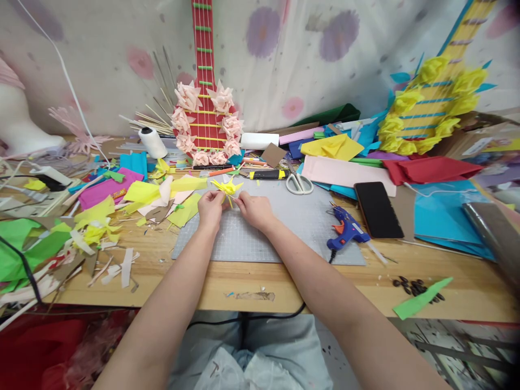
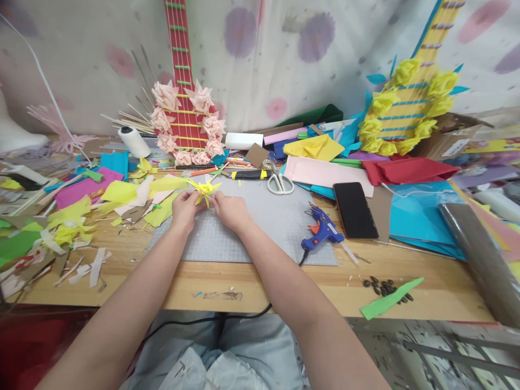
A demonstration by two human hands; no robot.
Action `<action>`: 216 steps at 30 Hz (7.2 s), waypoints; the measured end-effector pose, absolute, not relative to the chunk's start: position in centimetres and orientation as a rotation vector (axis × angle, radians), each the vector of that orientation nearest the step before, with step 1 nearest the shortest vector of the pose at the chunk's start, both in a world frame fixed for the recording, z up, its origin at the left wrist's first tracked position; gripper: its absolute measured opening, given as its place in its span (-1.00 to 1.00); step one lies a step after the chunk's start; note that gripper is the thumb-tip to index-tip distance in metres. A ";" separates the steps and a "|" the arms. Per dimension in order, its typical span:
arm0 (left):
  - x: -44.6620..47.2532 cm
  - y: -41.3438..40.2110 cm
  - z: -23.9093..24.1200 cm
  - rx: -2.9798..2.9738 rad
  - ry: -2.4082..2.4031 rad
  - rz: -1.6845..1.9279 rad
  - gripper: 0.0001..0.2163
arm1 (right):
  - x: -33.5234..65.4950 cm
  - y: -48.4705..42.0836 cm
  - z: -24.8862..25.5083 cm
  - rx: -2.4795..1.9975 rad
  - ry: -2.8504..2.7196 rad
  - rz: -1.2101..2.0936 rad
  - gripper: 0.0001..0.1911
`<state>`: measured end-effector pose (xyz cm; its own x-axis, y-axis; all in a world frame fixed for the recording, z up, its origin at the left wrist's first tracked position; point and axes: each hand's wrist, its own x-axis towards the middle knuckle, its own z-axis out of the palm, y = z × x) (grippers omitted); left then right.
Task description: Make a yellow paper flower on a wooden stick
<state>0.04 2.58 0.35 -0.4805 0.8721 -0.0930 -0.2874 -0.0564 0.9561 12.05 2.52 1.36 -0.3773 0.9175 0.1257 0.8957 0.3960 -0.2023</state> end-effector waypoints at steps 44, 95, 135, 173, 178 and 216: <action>-0.6 2.9 -1.8 1.027 1.649 1.718 -0.90 | 12.2 2.1 1.6 -1.328 -2.522 0.210 -0.70; -0.2 2.2 -1.1 1.213 1.686 1.403 -0.89 | 12.9 3.2 0.7 -1.578 -1.812 0.754 -0.55; 1.0 1.1 -0.5 1.861 1.680 1.013 -0.76 | 14.5 3.1 0.8 -1.635 -1.937 0.536 -0.66; 0.9 1.5 -0.6 2.298 1.895 0.969 -0.83 | 14.1 4.1 -0.6 -1.415 -1.770 0.707 -0.87; 1.1 1.3 -0.7 2.325 1.839 0.962 -0.75 | 14.2 4.6 -0.9 -1.285 -1.734 0.821 -0.89; 0.3 1.7 -0.7 1.891 1.548 1.530 -0.72 | 13.1 3.5 0.3 -1.308 -2.062 0.283 -0.71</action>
<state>0.26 1.66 -0.71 -0.1206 0.8281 0.5475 0.5569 -0.4001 0.7279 13.10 3.50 0.34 -0.2731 0.8651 0.4207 0.7197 0.4739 -0.5073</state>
